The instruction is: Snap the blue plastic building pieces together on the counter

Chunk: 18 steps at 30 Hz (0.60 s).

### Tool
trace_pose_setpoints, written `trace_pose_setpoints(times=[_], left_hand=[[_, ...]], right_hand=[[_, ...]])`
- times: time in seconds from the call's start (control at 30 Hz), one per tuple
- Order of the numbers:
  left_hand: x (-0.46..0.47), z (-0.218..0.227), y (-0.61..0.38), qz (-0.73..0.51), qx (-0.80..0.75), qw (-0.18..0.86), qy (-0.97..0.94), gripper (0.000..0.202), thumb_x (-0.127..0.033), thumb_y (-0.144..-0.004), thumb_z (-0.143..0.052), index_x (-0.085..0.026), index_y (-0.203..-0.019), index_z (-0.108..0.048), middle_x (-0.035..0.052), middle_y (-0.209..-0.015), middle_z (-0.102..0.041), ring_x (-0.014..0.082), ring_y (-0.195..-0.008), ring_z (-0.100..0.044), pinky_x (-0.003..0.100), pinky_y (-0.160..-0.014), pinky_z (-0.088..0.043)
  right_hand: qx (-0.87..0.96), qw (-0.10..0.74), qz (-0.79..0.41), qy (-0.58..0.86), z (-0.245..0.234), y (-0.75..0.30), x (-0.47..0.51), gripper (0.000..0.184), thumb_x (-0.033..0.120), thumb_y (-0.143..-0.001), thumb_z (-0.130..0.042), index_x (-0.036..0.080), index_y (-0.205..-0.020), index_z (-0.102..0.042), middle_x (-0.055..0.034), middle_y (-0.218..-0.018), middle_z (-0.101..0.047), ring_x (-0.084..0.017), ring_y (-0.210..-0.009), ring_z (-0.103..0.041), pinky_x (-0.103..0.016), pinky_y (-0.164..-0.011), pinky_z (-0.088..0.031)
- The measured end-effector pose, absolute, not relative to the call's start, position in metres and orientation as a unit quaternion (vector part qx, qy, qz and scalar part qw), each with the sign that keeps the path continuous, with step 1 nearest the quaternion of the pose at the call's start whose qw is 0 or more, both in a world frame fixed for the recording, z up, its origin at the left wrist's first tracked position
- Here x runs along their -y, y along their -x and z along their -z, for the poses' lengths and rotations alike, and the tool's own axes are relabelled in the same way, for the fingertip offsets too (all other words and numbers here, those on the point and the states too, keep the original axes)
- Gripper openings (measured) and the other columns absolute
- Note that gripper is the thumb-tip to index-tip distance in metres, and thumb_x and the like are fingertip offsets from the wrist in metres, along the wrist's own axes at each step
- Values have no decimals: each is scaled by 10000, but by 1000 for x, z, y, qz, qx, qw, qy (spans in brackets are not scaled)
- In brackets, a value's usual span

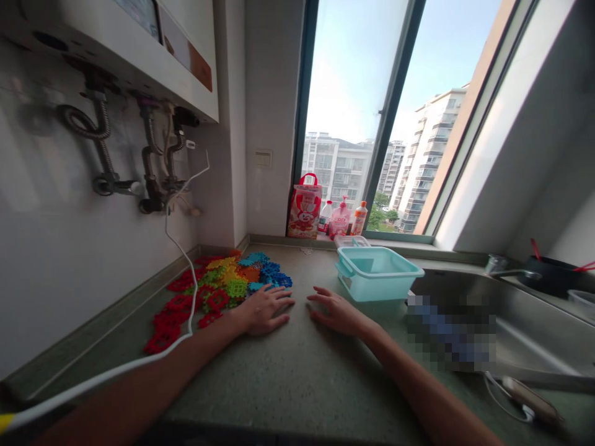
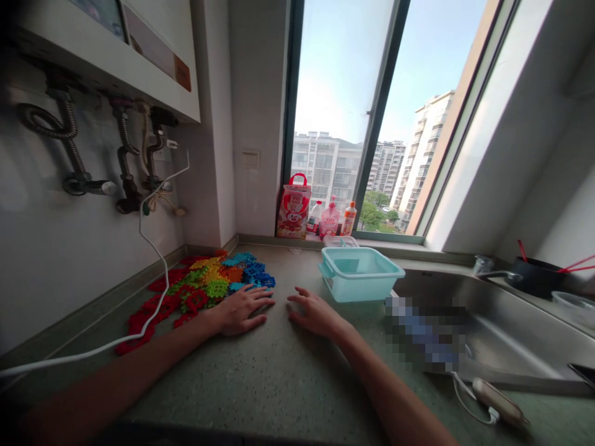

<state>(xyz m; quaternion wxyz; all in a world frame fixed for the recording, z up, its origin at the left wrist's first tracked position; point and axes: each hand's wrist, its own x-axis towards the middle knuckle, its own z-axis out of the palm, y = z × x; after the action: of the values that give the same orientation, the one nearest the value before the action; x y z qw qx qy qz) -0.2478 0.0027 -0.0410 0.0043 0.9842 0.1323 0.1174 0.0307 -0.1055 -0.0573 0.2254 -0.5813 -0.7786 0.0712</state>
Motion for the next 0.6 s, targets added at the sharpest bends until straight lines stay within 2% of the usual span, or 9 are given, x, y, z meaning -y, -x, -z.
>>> trace_pose_setpoints(times=[0.13,0.23,0.3,0.4,0.47,0.53,0.6], left_hand=[[-19,44,259,-130,-132,15,-983,424,-367,-1069,-459,-320,-1461,-613,50,-1571,-553,273,-1444,-516,479,-1215,-367],[-33,44,266,-129,-121,21,-984,383,-346,-1065,-472,-308,-1394,-667,48,-1501,-622,256,-1382,-579,450,-1187,-402],[-41,43,269,-131,-121,25,-984,356,-322,-1060,-478,-297,-1338,-700,45,-1452,-663,242,-1348,-609,437,-1181,-407],[-47,42,270,-135,-124,19,-983,320,-307,-1053,-492,-287,-1269,-727,40,-1402,-698,226,-1310,-636,425,-1181,-401],[-48,41,270,-136,-125,12,-983,302,-315,-1055,-496,-284,-1240,-732,41,-1380,-709,223,-1286,-647,419,-1175,-400],[-46,39,269,-135,-126,10,-983,291,-299,-1053,-492,-275,-1216,-732,42,-1363,-717,222,-1264,-655,413,-1161,-407],[-44,38,269,-136,-127,11,-983,281,-261,-1041,-489,-264,-1185,-731,43,-1340,-725,224,-1240,-661,407,-1139,-421]], right_hand=[[809,203,-18,552,46,-21,110,404,352,-980,-622,270,-1366,-704,-120,-1527,-583,-301,-1339,-610,-463,-1149,-477],[806,229,88,540,25,-27,115,342,318,-995,-597,289,-1308,-733,-81,-1496,-613,-285,-1365,-568,-475,-1174,-437],[770,247,167,565,9,-42,121,388,276,-975,-603,276,-1349,-707,-87,-1535,-575,-299,-1432,-488,-507,-1211,-376],[680,241,237,651,-6,-75,131,558,245,-911,-648,219,-1467,-611,-143,-1588,-505,-361,-1469,-421,-577,-1228,-303],[643,213,234,697,-8,-95,135,585,233,-905,-638,200,-1487,-584,-157,-1523,-574,-371,-1401,-490,-584,-1206,-312],[630,187,212,723,-3,-107,133,558,207,-931,-595,209,-1489,-575,-141,-1400,-677,-345,-1276,-588,-539,-1152,-370],[622,178,204,735,4,-110,127,552,185,-958,-558,220,-1509,-548,-128,-1337,-718,-325,-1183,-630,-495,-1090,-411]])
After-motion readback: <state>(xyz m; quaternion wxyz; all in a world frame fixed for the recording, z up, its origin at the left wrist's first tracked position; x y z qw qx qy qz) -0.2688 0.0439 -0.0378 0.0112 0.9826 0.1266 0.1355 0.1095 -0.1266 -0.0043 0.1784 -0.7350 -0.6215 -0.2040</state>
